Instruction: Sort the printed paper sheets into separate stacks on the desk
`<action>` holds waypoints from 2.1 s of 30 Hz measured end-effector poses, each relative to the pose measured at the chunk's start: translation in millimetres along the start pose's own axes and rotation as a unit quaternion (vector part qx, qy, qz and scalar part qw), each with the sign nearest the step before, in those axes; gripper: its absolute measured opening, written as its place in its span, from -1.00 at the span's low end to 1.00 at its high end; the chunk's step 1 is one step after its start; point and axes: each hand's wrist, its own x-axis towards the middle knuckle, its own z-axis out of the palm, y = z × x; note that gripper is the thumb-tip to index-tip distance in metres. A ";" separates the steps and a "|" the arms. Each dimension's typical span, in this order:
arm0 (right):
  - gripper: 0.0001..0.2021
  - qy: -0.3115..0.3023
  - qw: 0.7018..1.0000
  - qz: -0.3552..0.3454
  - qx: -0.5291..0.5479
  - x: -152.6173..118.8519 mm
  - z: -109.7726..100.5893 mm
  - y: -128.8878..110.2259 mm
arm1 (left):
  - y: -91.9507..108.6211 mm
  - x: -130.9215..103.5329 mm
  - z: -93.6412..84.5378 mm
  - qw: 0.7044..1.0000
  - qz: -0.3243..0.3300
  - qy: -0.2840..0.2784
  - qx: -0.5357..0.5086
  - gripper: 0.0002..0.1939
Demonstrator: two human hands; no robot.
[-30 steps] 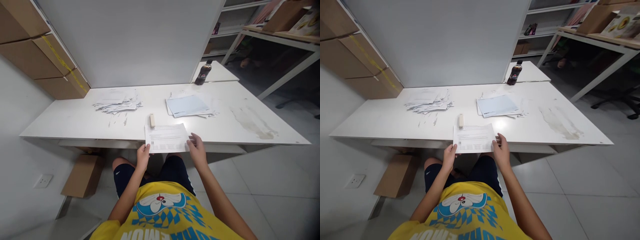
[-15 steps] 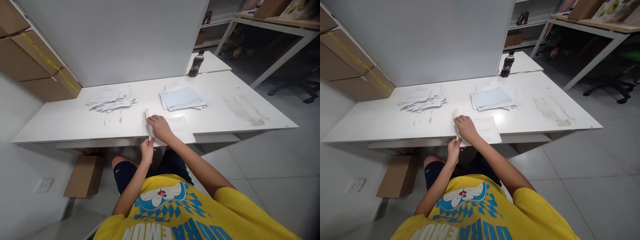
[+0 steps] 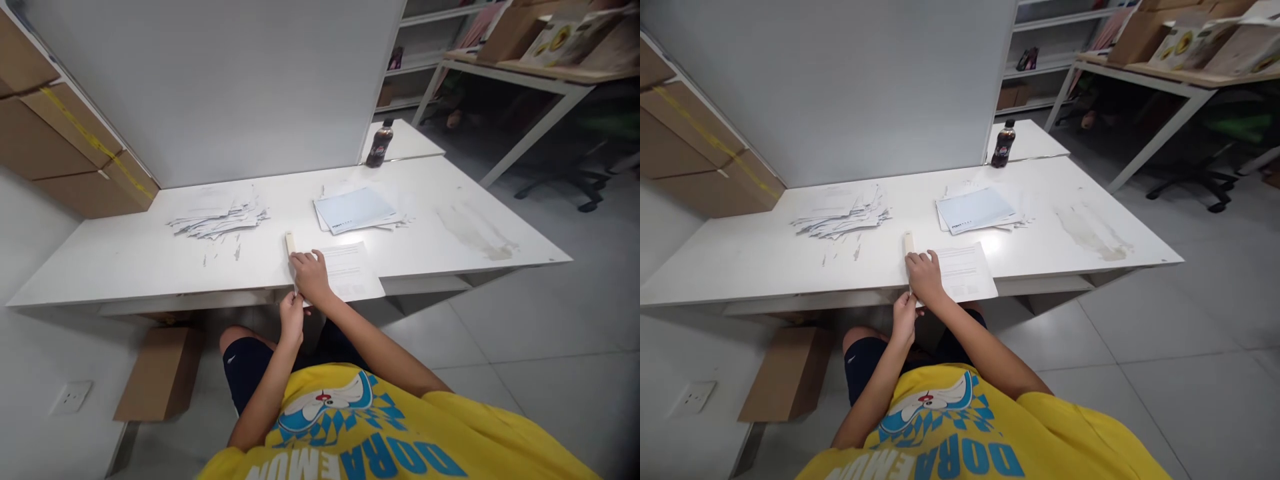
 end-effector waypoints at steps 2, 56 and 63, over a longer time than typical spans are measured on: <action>-0.66 0.001 1.000 -0.007 0.001 4.1 0.3 -0.9 | 5.8 0.1 1.6 1.000 -0.002 -0.003 -0.002 -0.58; -0.31 0.056 0.964 0.261 -0.021 52.5 5.3 196.2 | 162.1 225.0 -103.1 0.709 0.372 0.073 0.594 -0.48; -0.31 0.050 0.959 0.278 -0.012 52.7 1.1 192.9 | 156.5 262.7 -117.2 0.645 0.384 0.094 0.654 -0.78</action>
